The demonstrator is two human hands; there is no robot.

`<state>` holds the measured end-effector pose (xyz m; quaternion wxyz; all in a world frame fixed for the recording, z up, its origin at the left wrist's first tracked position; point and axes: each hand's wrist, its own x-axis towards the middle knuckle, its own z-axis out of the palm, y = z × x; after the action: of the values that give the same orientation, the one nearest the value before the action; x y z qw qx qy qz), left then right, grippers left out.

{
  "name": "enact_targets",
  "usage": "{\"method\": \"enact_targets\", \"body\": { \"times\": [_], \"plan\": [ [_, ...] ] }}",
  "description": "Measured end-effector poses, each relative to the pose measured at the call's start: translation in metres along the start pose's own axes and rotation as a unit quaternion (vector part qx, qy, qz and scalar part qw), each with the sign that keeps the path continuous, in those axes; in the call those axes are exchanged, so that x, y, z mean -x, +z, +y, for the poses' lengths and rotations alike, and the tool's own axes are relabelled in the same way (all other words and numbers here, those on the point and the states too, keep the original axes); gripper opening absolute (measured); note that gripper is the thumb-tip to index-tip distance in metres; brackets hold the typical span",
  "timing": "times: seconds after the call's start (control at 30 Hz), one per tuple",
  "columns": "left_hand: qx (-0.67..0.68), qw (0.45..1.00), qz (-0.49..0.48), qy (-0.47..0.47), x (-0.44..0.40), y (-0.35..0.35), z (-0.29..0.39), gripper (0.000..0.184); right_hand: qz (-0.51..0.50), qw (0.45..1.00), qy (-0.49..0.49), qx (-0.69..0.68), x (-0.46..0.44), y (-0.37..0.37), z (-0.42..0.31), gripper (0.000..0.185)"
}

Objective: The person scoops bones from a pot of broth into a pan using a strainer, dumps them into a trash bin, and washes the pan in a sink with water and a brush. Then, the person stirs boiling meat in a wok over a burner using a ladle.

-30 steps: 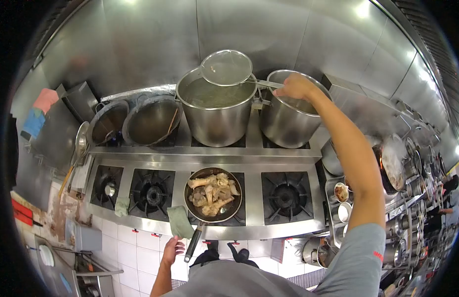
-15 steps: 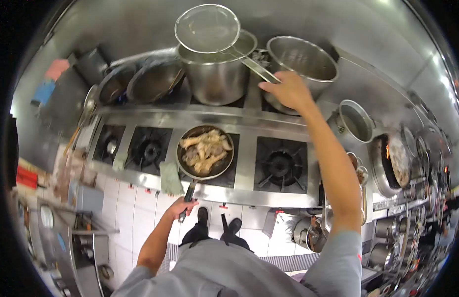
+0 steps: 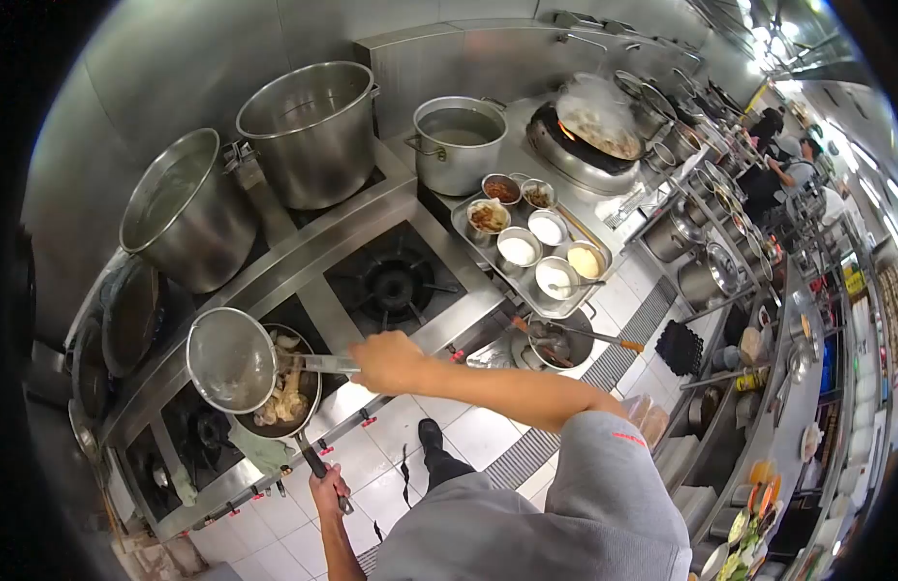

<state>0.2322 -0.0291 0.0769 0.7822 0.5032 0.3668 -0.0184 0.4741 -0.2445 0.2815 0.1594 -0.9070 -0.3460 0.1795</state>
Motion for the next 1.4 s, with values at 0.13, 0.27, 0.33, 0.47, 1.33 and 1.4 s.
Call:
{"method": "enact_targets", "body": {
  "times": [0.13,0.27,0.33,0.47,1.33,1.4],
  "plan": [
    [0.005,1.0,0.02,0.002,0.052,-0.017,-0.006,0.021,0.002,0.999,0.002,-0.043,0.036,0.017,-0.041,0.039],
    [0.026,0.999,0.04,0.02,0.111,-0.056,-0.027,0.021,0.011,0.998,-0.048,-0.034,0.06,0.068,-0.081,0.043],
    [0.032,0.998,0.048,0.038,0.143,-0.08,-0.035,0.021,-0.027,0.998,-0.057,0.004,0.076,0.085,-0.11,0.043],
    [0.051,0.992,0.102,0.059,0.222,-0.125,-0.047,0.021,-0.004,0.994,-0.089,-0.056,0.115,0.133,-0.172,0.039],
    [0.231,0.895,0.372,0.082,0.338,-0.373,-0.061,0.02,-0.168,0.926,-0.325,-0.093,-0.03,0.299,-0.527,0.03],
    [0.254,0.882,0.386,0.092,0.333,-0.389,-0.05,0.02,-0.14,0.897,-0.41,-0.089,-0.056,0.305,-0.569,0.026]
  ]
}}
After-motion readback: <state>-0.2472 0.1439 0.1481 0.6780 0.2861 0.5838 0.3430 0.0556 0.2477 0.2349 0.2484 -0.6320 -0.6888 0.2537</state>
